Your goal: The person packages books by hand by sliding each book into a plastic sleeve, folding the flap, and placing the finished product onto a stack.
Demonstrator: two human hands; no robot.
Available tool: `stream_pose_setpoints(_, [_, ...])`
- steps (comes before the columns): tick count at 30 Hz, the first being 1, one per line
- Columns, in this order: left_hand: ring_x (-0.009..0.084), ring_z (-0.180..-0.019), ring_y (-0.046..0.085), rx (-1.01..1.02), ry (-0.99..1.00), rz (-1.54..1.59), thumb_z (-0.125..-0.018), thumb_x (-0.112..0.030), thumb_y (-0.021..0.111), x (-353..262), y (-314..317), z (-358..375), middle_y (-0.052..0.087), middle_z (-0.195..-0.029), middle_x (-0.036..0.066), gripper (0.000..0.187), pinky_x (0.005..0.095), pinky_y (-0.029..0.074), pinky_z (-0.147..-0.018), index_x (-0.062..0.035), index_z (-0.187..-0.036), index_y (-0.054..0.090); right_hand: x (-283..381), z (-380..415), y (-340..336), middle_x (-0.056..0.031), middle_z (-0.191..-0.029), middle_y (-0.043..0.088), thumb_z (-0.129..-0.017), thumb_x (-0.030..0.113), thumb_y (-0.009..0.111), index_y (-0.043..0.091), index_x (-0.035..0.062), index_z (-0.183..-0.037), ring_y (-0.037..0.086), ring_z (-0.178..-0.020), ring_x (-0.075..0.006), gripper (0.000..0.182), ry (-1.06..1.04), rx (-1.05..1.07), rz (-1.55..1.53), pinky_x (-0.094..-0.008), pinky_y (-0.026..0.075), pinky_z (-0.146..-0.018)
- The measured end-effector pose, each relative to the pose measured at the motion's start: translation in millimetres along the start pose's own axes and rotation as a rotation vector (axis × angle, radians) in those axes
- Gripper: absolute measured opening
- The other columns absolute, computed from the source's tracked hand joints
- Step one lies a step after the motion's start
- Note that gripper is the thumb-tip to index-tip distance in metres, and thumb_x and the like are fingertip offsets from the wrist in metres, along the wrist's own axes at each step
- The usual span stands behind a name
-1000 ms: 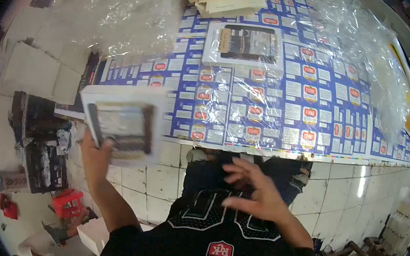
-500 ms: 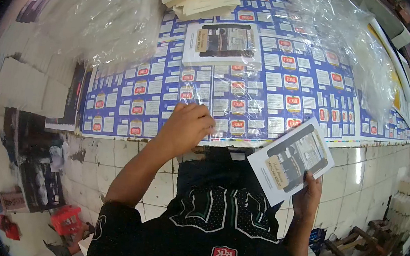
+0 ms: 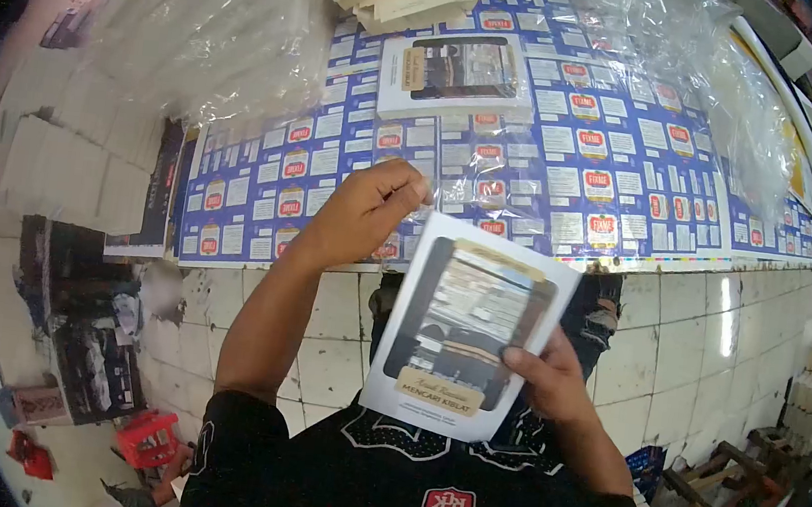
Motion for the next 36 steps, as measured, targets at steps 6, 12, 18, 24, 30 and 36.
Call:
stream_pose_setpoints(6, [0.02,-0.091,0.055,-0.145,0.066,-0.062,-0.09,-0.02,0.063,1,5,20,0.056,-0.096,0.009,0.023,0.0312,0.044,-0.08,-0.0015,-0.102,0.059,-22,-9,10,-0.0133,-0.132,0.047,-0.092,0.016,0.061,0.03,0.0027,-0.138,0.048,-0.121,-0.0227,0.057,-0.037,-0.133,-0.189,-0.0397,0.039,-0.103])
stream_pose_setpoints(12, [0.0326,-0.115,0.046,-0.5,-0.027,-0.547,-0.078,-0.026,0.075,-3,28,67,0.045,-0.124,0.023,0.063,0.0419,0.037,-0.098,0.0029,-0.122,0.042,-23,-5,4,-0.0133,-0.131,0.047,-0.095,0.013,0.056,0.028,0.0039,-0.138,0.049,-0.119,-0.0234,0.052,-0.127,-0.295,-0.257,-0.0394,0.043,-0.101])
stream_pose_setpoints(18, [0.0172,-0.074,0.06,-0.519,-0.4,0.019,-0.087,-0.034,0.066,32,31,78,0.063,-0.081,0.012,0.042,0.0323,0.048,-0.066,0.0039,-0.103,0.059,-27,-7,-1,-0.0137,-0.131,0.046,-0.095,0.015,0.056,0.03,0.0041,-0.138,0.049,-0.119,-0.0247,0.051,-0.134,-0.371,-0.315,-0.0409,0.041,-0.101])
stream_pose_setpoints(24, [0.0175,-0.06,0.058,-0.315,-0.541,-0.235,-0.089,-0.036,0.062,32,27,56,0.063,-0.067,0.01,0.037,0.0344,0.042,-0.057,-0.0017,-0.076,0.064,-30,-9,-6,-0.0131,-0.133,0.047,-0.095,0.014,0.055,0.033,0.0033,-0.138,0.048,-0.122,-0.0265,0.05,-0.123,-0.364,-0.319,-0.0444,0.037,-0.105])
stream_pose_setpoints(30, [0.0105,-0.065,0.055,-0.426,-0.443,0.392,-0.093,-0.029,0.059,35,31,59,0.062,-0.072,0.001,0.026,0.0253,0.041,-0.058,-0.0034,-0.088,0.061,-21,-13,-1,-0.0127,-0.131,0.047,-0.094,0.016,0.058,0.031,0.0053,-0.137,0.05,-0.119,-0.0251,0.053,-0.114,-0.386,-0.383,-0.0411,0.042,-0.101])
stream_pose_setpoints(36, [0.0097,-0.07,0.059,-0.359,-0.575,0.484,-0.091,-0.023,0.064,30,29,64,0.068,-0.083,0.009,0.029,0.0234,0.045,-0.059,0.0016,-0.103,0.055,-21,-21,3,-0.0125,-0.131,0.047,-0.095,0.013,0.056,0.031,0.0059,-0.137,0.05,-0.119,-0.0241,0.05,-0.16,-0.369,-0.409,-0.0411,0.041,-0.101])
Point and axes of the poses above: each hand's wrist, its own z-axis away from the middle knuckle, its own y-axis out of the palm, x = y × z, the point moved 3 cm from there along -z, towards the middle knuckle
